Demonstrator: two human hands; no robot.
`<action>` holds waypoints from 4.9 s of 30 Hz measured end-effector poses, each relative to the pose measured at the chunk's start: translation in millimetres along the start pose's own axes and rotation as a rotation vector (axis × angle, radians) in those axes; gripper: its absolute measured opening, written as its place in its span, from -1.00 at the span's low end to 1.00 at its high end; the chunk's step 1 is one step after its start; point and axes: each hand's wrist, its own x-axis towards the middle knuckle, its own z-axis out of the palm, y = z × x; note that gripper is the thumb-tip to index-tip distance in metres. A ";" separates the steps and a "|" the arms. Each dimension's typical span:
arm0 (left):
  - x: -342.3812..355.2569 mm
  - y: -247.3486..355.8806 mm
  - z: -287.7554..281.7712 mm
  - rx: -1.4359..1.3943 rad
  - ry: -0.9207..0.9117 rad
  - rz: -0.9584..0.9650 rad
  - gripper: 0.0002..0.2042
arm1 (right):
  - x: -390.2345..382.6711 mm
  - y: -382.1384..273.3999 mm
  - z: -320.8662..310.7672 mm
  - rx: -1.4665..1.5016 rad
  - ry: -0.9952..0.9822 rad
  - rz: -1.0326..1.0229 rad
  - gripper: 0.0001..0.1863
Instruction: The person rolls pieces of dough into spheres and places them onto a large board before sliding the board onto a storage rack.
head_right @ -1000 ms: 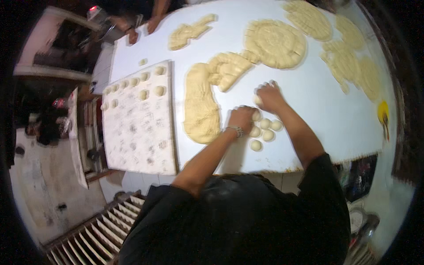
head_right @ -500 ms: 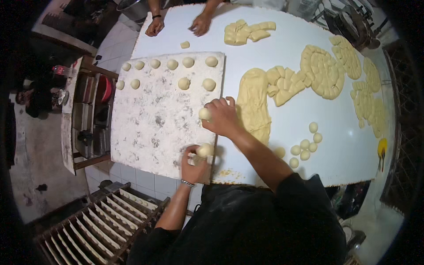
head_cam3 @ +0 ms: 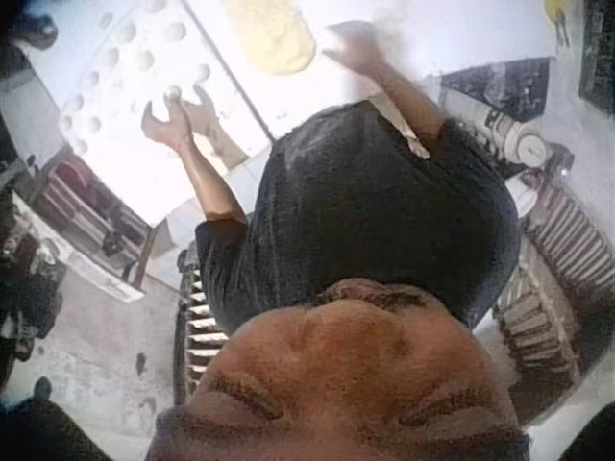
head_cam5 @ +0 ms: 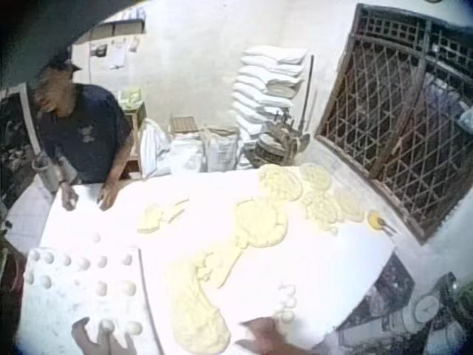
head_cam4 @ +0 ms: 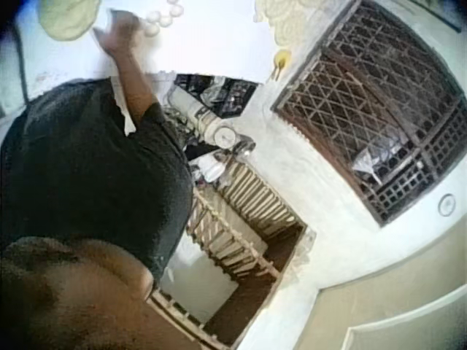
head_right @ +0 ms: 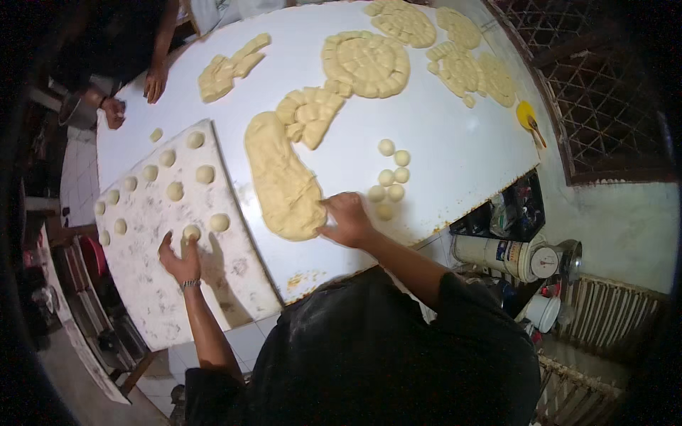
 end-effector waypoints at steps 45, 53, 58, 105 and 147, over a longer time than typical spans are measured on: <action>-167.8 -2.0 -66.7 -0.552 -0.240 -0.355 -0.80 | -64.7 -5.4 45.8 -0.439 0.002 0.303 -0.11; -224.2 23.8 -108.9 -0.458 -0.097 -0.573 -0.77 | -14.7 39.4 36.8 -0.144 -0.367 0.198 -0.59; -228.8 39.9 -90.5 -0.595 -0.230 -0.467 -0.42 | 32.7 -115.9 66.1 0.589 -0.407 0.137 -0.50; -214.3 204.6 86.2 -0.679 -0.664 0.280 -0.55 | -109.1 -58.1 -14.8 0.053 0.294 0.107 -0.49; -147.6 283.5 131.2 -0.587 -0.693 0.348 -0.61 | -109.2 178.7 -16.8 -0.224 0.280 0.526 -0.29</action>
